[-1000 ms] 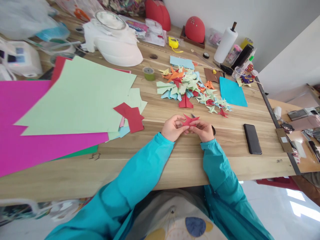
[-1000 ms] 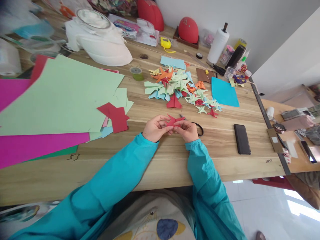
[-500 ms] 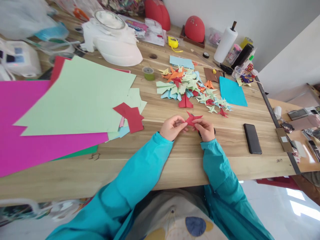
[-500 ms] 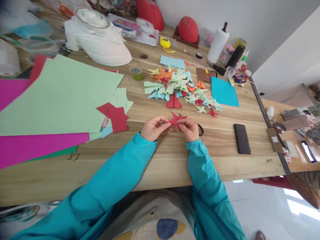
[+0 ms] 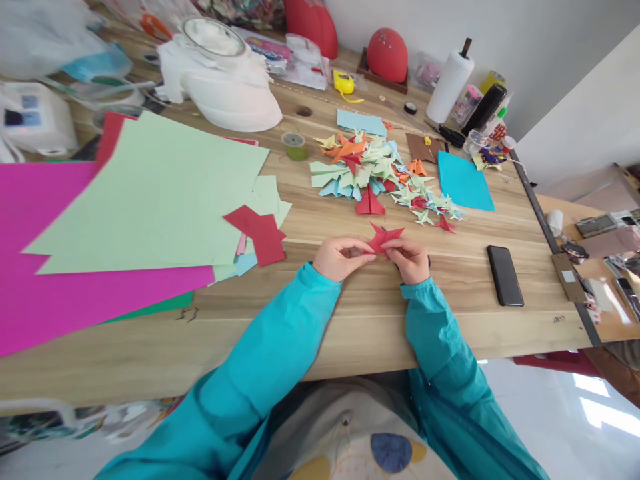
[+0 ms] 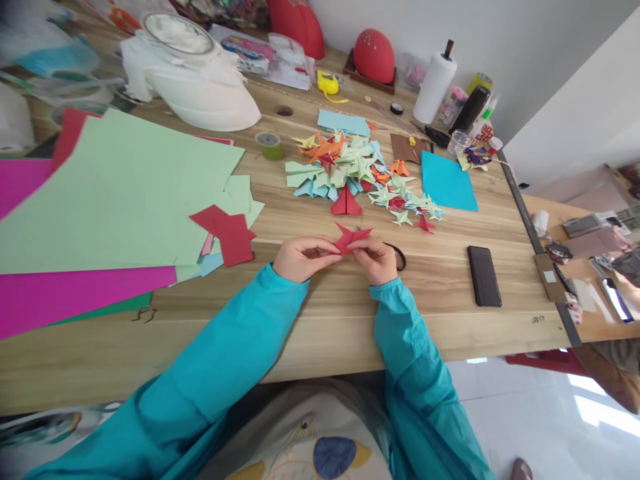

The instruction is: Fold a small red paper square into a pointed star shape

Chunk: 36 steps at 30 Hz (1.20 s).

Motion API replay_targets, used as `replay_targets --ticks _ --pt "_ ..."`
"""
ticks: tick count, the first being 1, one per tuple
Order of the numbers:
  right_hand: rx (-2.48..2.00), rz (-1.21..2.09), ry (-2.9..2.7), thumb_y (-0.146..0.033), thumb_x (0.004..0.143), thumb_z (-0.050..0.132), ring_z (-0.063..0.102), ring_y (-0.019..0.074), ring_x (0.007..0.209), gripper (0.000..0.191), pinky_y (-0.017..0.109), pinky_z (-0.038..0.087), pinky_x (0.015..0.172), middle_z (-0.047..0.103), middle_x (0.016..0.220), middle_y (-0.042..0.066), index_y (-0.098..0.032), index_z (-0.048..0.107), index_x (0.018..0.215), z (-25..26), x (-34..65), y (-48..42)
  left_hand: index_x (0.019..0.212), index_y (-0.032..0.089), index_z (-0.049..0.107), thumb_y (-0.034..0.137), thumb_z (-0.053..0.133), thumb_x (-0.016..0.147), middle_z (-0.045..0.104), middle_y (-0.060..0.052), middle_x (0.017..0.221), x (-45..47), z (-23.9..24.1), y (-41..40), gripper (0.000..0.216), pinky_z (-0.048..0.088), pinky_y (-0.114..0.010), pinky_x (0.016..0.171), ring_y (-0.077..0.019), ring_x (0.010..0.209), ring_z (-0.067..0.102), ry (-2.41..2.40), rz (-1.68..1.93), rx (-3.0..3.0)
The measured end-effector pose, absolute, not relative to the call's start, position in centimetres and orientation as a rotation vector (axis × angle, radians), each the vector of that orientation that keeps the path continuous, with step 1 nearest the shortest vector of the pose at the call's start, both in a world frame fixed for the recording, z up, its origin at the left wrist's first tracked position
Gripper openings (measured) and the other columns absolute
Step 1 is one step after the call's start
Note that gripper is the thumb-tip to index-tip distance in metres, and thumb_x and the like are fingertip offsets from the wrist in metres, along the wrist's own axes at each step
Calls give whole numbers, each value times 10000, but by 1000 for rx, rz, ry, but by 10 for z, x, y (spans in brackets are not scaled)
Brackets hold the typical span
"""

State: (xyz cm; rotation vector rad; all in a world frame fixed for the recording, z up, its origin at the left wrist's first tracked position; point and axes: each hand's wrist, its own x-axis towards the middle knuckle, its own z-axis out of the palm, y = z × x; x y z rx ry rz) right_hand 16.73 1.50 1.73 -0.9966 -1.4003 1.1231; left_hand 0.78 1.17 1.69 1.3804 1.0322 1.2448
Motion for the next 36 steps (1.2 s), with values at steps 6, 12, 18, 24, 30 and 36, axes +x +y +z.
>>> replay_targets --ticks 6,12,18,24,30,36 --pt "-993 1146 -1395 -251 677 622 549 103 546 86 251 453 541 618 642 -1 -199 665 730 20 165 15 622 144 668 297 705 559 672 -81 823 9 17 10 169 512 -265 594 -163 671 617 1044 1253 1392" --pt "-987 1192 -1310 -254 649 652 556 100 514 91 248 462 524 622 596 -10 -193 665 715 20 165 15 609 143 652 293 713 546 676 -61 750 10 15 11 174 518 -268 578 -146 590 616 1070 1258 1316" --pt "-1007 1175 -1297 -272 634 661 550 95 517 108 245 474 521 630 612 -8 -186 662 699 22 162 14 602 127 626 322 731 517 662 -50 598 12 22 10 237 515 -289 580 -165 549 620 1110 1185 1182" --pt "-1066 1150 -1326 -323 626 664 558 113 540 149 270 487 543 636 636 4 -193 661 697 24 161 13 590 124 603 331 753 484 642 -36 530 14 24 10 277 510 -305 575 -175 527 618 1143 1167 1052" --pt "-1112 1147 -1397 -320 621 676 590 138 626 205 286 490 614 661 728 36 -183 663 774 17 164 14 581 131 587 347 742 503 626 -25 496 14 25 9 277 501 -300 540 -170 495 606 1143 1166 1046" --pt "-1084 1156 -1393 -270 592 704 590 136 607 204 283 481 602 660 696 27 -175 656 766 16 163 15 577 128 570 353 741 501 620 -28 486 14 21 11 292 485 -284 488 -162 449 590 1145 1167 1063"
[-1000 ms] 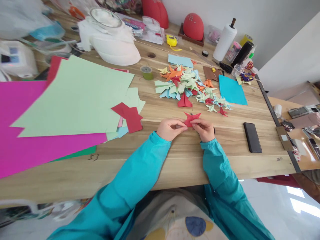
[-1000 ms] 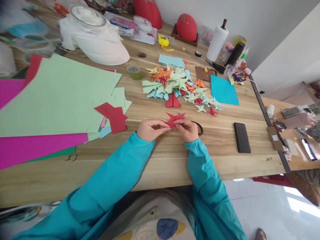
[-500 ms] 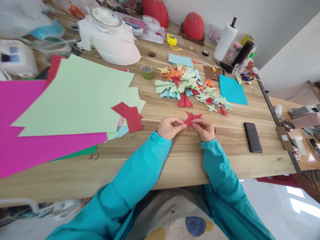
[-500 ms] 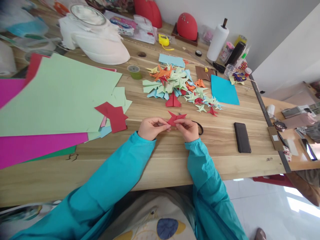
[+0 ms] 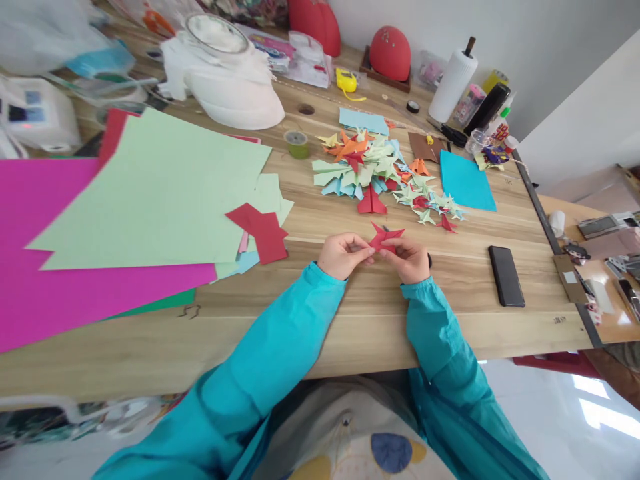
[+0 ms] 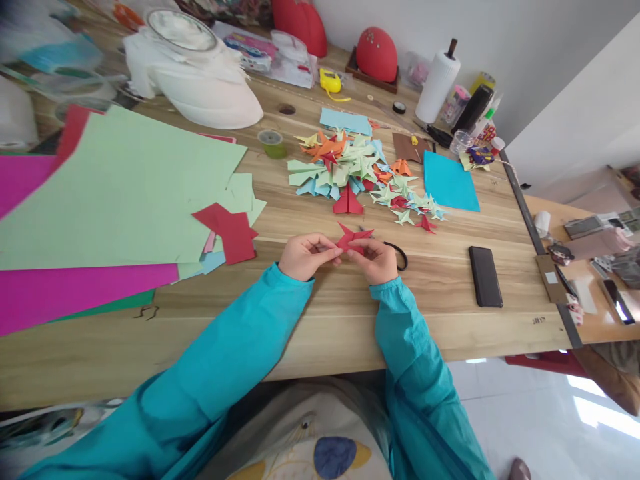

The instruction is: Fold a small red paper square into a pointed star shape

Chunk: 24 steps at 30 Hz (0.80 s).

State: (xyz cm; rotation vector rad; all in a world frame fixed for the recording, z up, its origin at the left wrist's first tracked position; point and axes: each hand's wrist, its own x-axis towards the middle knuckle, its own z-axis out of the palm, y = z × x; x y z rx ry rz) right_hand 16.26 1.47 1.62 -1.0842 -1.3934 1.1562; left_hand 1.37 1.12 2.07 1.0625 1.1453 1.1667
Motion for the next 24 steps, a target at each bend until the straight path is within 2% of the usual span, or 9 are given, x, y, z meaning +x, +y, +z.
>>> replay_targets --ticks 15,24 --pt "-1082 1226 -1284 -325 550 726 567 123 505 259 284 487 529 636 594 -3 -181 637 746 22 162 14 646 131 508 313 758 476 619 -12 485 10 24 14 352 499 -290 499 -153 455 597 931 1074 843" --pt "-1091 1273 -1251 -334 526 737 573 122 505 280 277 500 524 635 569 -5 -175 635 732 18 161 16 738 126 525 266 784 421 657 -22 598 15 18 13 434 538 -323 560 -177 537 634 938 1132 886"
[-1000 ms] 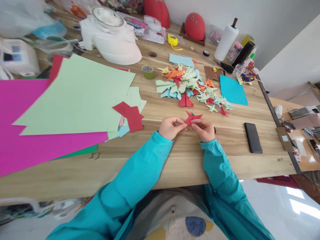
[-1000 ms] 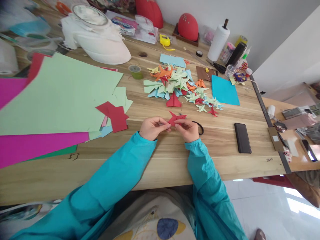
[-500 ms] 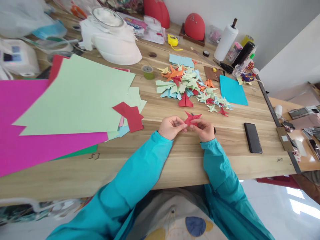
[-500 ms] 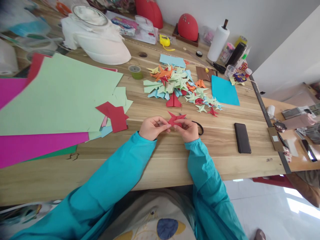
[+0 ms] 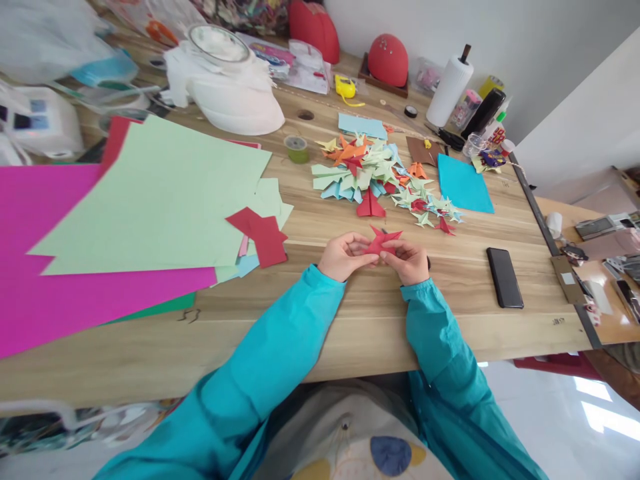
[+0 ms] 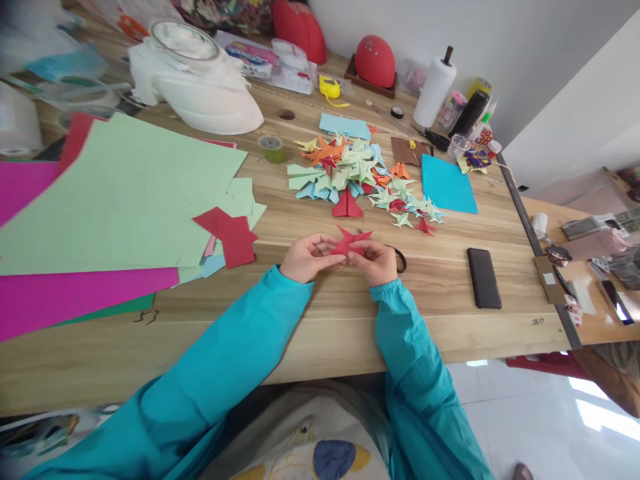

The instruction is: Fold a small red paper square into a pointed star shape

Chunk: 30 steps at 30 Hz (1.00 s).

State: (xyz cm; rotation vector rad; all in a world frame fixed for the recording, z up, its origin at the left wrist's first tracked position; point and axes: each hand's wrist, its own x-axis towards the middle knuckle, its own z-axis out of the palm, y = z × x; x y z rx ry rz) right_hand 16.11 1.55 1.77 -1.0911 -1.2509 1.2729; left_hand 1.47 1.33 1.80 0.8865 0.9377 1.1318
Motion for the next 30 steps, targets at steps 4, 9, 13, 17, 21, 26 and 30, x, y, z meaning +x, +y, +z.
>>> replay_targets --ticks 4,9,13,17,21,26,30 --pt "-1062 1339 -1237 -312 525 741 577 121 495 269 278 501 517 632 557 -9 -171 639 729 17 161 15 678 127 527 297 785 421 644 -17 548 15 18 13 402 544 -317 548 -172 498 624 966 1127 929" --pt "-1073 1393 -1176 -307 485 760 571 115 478 290 275 504 506 641 562 -12 -169 639 709 20 163 15 775 91 575 271 780 463 671 -62 619 12 22 11 414 552 -388 622 -216 575 649 870 1049 813" --pt "-1043 1418 -1133 -305 493 758 569 106 473 288 257 501 494 648 578 -16 -174 639 720 18 167 17 869 95 589 260 761 510 683 -83 672 8 24 10 430 546 -395 655 -231 640 659 800 1023 739" --pt "-1022 1462 -1112 -284 500 757 554 92 445 270 235 485 461 653 590 -17 -177 636 716 16 169 18 838 99 605 259 746 533 677 -75 645 7 24 11 372 544 -376 636 -212 616 653 749 1029 730" --pt "-977 1534 -1195 -255 503 757 543 81 424 243 206 462 425 635 548 -25 -167 644 700 17 169 16 855 106 608 300 736 536 679 -74 713 7 22 14 394 537 -348 599 -201 632 647 779 1044 727" --pt "-936 1702 -1355 -223 466 772 553 89 434 269 212 476 438 626 530 -23 -151 658 699 20 166 14 909 121 610 278 748 507 675 -54 699 5 13 18 453 515 -303 624 -193 663 644 902 1026 920" --pt "-939 1592 -1250 -214 530 743 554 79 445 288 198 468 450 634 553 -30 -170 653 801 15 168 17 997 124 556 269 724 548 674 -74 791 5 10 19 501 511 -305 665 -189 722 638 876 1083 982"
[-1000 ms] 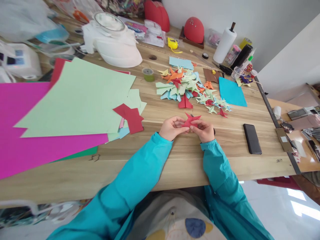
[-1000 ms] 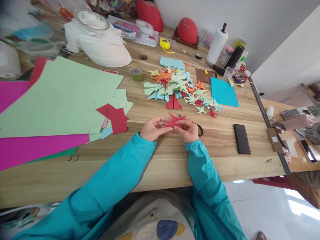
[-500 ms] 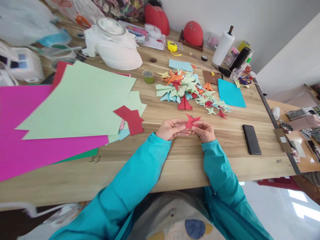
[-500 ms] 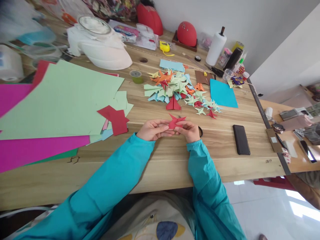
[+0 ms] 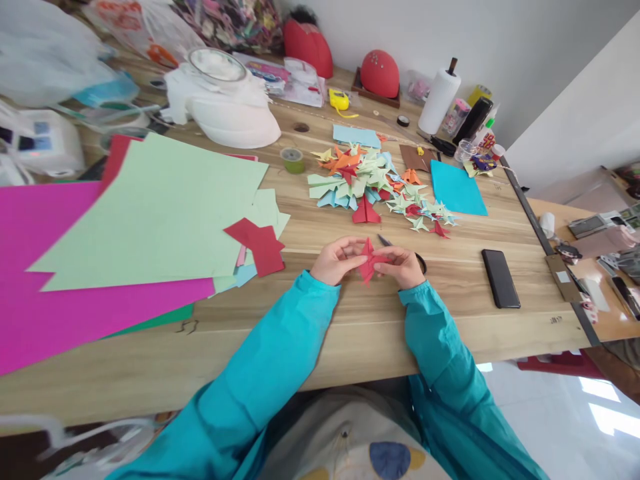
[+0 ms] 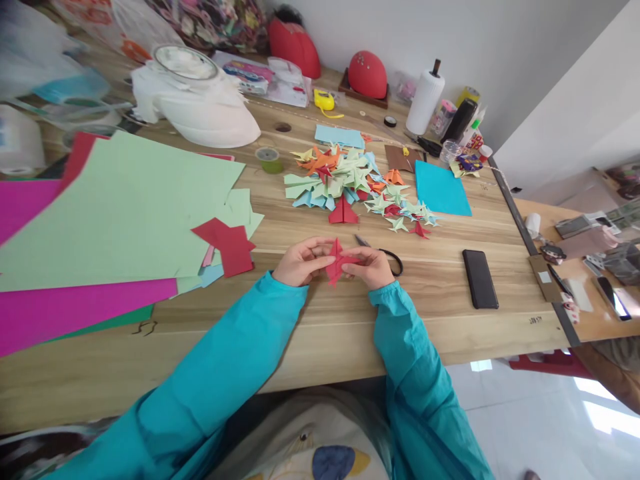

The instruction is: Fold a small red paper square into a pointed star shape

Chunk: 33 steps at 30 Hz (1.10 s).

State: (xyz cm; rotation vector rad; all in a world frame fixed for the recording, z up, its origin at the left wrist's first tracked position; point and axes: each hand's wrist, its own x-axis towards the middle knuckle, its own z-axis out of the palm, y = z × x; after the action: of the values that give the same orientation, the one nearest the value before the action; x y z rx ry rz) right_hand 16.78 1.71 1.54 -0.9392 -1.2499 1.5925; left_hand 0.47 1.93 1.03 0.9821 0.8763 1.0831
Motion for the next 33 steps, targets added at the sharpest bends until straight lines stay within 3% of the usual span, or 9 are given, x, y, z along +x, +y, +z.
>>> replay_targets --ticks 6,11,19,33 --pt "-968 1492 -1124 -221 561 724 521 63 427 393 186 437 432 614 546 -49 -182 611 936 9 171 22 1190 175 406 269 671 626 655 -39 812 13 14 14 630 520 -272 579 -162 676 628 792 1140 1025" --pt "-1005 1460 -1090 -236 551 727 521 69 430 472 203 435 442 608 555 -52 -185 573 994 11 169 22 1075 117 528 290 688 593 661 -80 847 15 12 13 537 533 -321 581 -192 669 633 804 1081 1049" --pt "-987 1466 -1144 -276 552 726 542 94 459 452 238 455 469 614 566 -40 -171 554 956 17 166 21 1078 105 530 293 696 589 674 -73 771 14 7 15 550 531 -314 570 -159 544 621 892 1127 1058" --pt "-1013 1453 -1263 -225 529 737 575 109 535 460 248 479 527 624 634 -19 -173 539 941 14 166 19 1146 116 487 256 699 594 662 -45 674 13 12 13 607 532 -311 556 -176 544 625 900 1032 1058"
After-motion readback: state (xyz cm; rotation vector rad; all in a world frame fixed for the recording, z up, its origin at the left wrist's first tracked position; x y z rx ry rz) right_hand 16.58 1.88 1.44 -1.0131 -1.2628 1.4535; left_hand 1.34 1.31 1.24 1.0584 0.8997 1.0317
